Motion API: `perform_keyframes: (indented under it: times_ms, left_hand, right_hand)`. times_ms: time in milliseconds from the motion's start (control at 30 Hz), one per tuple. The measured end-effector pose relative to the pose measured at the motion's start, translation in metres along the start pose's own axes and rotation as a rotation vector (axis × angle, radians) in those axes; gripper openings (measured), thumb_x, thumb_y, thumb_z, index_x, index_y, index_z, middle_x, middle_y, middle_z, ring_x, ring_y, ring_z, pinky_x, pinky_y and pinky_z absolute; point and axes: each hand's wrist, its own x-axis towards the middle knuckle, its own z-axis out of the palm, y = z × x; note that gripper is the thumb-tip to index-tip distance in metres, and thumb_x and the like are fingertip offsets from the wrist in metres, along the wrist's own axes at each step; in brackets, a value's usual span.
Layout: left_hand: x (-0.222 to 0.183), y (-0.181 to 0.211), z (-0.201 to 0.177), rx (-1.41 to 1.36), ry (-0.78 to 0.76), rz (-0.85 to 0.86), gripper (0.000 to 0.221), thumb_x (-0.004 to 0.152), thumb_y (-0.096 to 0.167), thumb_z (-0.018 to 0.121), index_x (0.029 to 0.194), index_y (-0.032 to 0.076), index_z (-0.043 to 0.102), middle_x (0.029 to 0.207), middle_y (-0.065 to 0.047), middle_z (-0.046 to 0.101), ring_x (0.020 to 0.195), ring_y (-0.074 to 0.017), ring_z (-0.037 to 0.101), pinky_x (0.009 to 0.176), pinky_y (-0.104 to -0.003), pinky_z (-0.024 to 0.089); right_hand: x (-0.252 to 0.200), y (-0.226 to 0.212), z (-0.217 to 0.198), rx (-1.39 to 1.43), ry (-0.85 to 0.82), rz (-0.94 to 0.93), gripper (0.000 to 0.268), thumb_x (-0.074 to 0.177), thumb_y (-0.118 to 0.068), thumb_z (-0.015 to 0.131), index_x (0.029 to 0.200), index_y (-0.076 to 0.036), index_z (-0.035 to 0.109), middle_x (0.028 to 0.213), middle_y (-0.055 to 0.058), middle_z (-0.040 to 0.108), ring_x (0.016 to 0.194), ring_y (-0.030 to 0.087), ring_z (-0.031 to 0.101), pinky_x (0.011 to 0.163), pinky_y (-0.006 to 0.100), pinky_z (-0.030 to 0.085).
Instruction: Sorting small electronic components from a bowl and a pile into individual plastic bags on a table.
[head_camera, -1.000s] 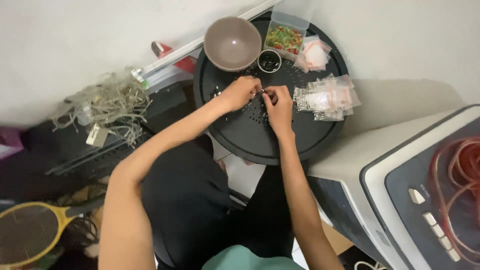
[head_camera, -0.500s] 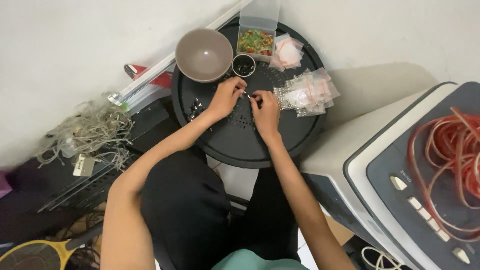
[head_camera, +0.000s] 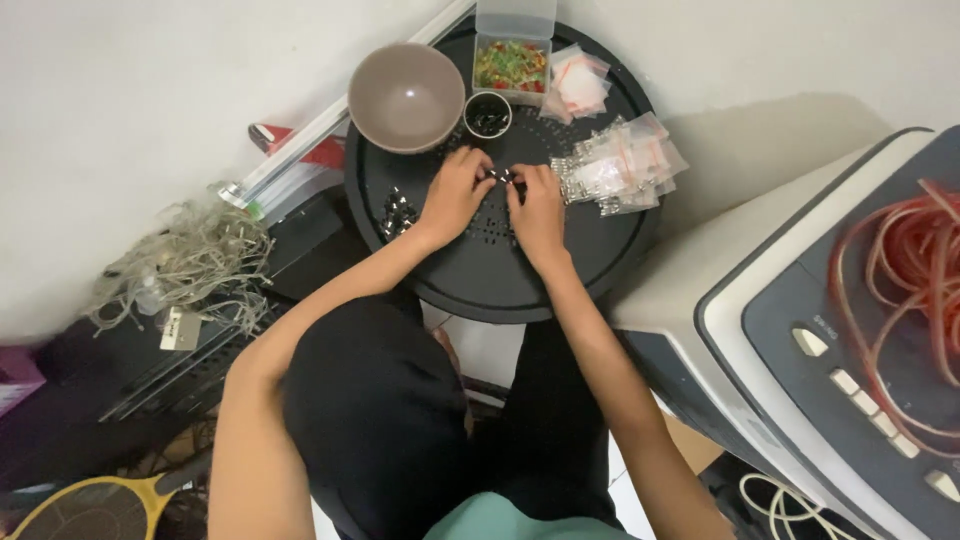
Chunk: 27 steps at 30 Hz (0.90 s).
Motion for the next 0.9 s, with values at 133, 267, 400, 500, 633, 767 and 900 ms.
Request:
perform_keyframes:
  times_ms: [133, 267, 400, 500, 633, 767, 900]
  left_hand:
    - [-0.002, -0.01, 0.008, 0.052, -0.011, 0.021, 0.017, 0.093, 0.001, 0.071, 0.109, 0.002, 0.065, 0.092, -0.013, 0.062, 0.093, -0.0332, 0.066, 0.08, -0.041, 0.055]
    - [-0.003, -0.007, 0.008, 0.047, -0.068, 0.039, 0.02, 0.095, 0.002, 0.07, 0.114, 0.003, 0.065, 0.098, -0.012, 0.064, 0.1, -0.0326, 0.063, 0.086, -0.042, 0.053]
    - [-0.007, -0.005, 0.005, 0.038, -0.125, 0.086, 0.028, 0.096, 0.0, 0.068, 0.123, 0.004, 0.063, 0.106, -0.015, 0.065, 0.104, -0.033, 0.061, 0.087, -0.041, 0.053]
    - [-0.008, 0.005, 0.002, -0.002, -0.12, 0.092, 0.035, 0.094, -0.003, 0.068, 0.128, 0.002, 0.06, 0.108, -0.019, 0.066, 0.105, -0.0351, 0.062, 0.086, -0.041, 0.055]
    - [-0.009, 0.009, 0.004, -0.019, -0.12, 0.091, 0.039, 0.094, -0.004, 0.067, 0.131, 0.001, 0.058, 0.111, -0.021, 0.067, 0.106, -0.0362, 0.063, 0.086, -0.043, 0.056]
    - [-0.006, 0.006, 0.003, -0.024, -0.125, 0.106, 0.038, 0.095, -0.004, 0.066, 0.131, 0.001, 0.058, 0.114, -0.021, 0.069, 0.107, -0.0358, 0.064, 0.088, -0.044, 0.056]
    - [-0.007, 0.01, 0.0, -0.046, -0.152, 0.078, 0.038, 0.095, -0.003, 0.065, 0.132, 0.002, 0.058, 0.116, -0.022, 0.069, 0.108, -0.0355, 0.064, 0.091, -0.045, 0.055]
  right_hand:
    - [0.001, 0.004, 0.004, -0.012, 0.024, -0.031, 0.021, 0.094, 0.003, 0.069, 0.114, -0.002, 0.066, 0.096, 0.011, 0.06, 0.098, 0.032, 0.062, 0.078, 0.04, 0.056]
    - [0.001, 0.006, 0.006, -0.021, 0.04, -0.053, 0.02, 0.094, 0.001, 0.07, 0.113, -0.005, 0.066, 0.096, 0.009, 0.06, 0.099, 0.03, 0.062, 0.078, 0.038, 0.057]
    - [-0.001, 0.007, 0.007, -0.014, 0.044, -0.056, 0.022, 0.093, -0.001, 0.072, 0.113, -0.007, 0.066, 0.096, 0.006, 0.059, 0.098, 0.027, 0.061, 0.077, 0.036, 0.057]
    - [-0.001, 0.007, 0.006, 0.026, 0.046, -0.063, 0.02, 0.094, 0.0, 0.07, 0.113, -0.008, 0.066, 0.096, 0.006, 0.057, 0.096, 0.026, 0.06, 0.076, 0.035, 0.056]
    - [-0.003, 0.015, 0.009, 0.052, 0.051, -0.059, 0.024, 0.091, -0.001, 0.074, 0.113, -0.005, 0.065, 0.098, 0.008, 0.057, 0.096, 0.028, 0.06, 0.076, 0.038, 0.056]
    - [-0.002, 0.019, 0.013, 0.03, 0.038, -0.062, 0.023, 0.093, -0.002, 0.072, 0.114, -0.007, 0.065, 0.098, 0.006, 0.057, 0.098, 0.027, 0.059, 0.08, 0.036, 0.056]
    - [-0.002, 0.019, 0.014, 0.047, 0.03, -0.052, 0.022, 0.094, 0.0, 0.07, 0.115, -0.004, 0.065, 0.098, 0.007, 0.057, 0.099, 0.025, 0.057, 0.082, 0.034, 0.055]
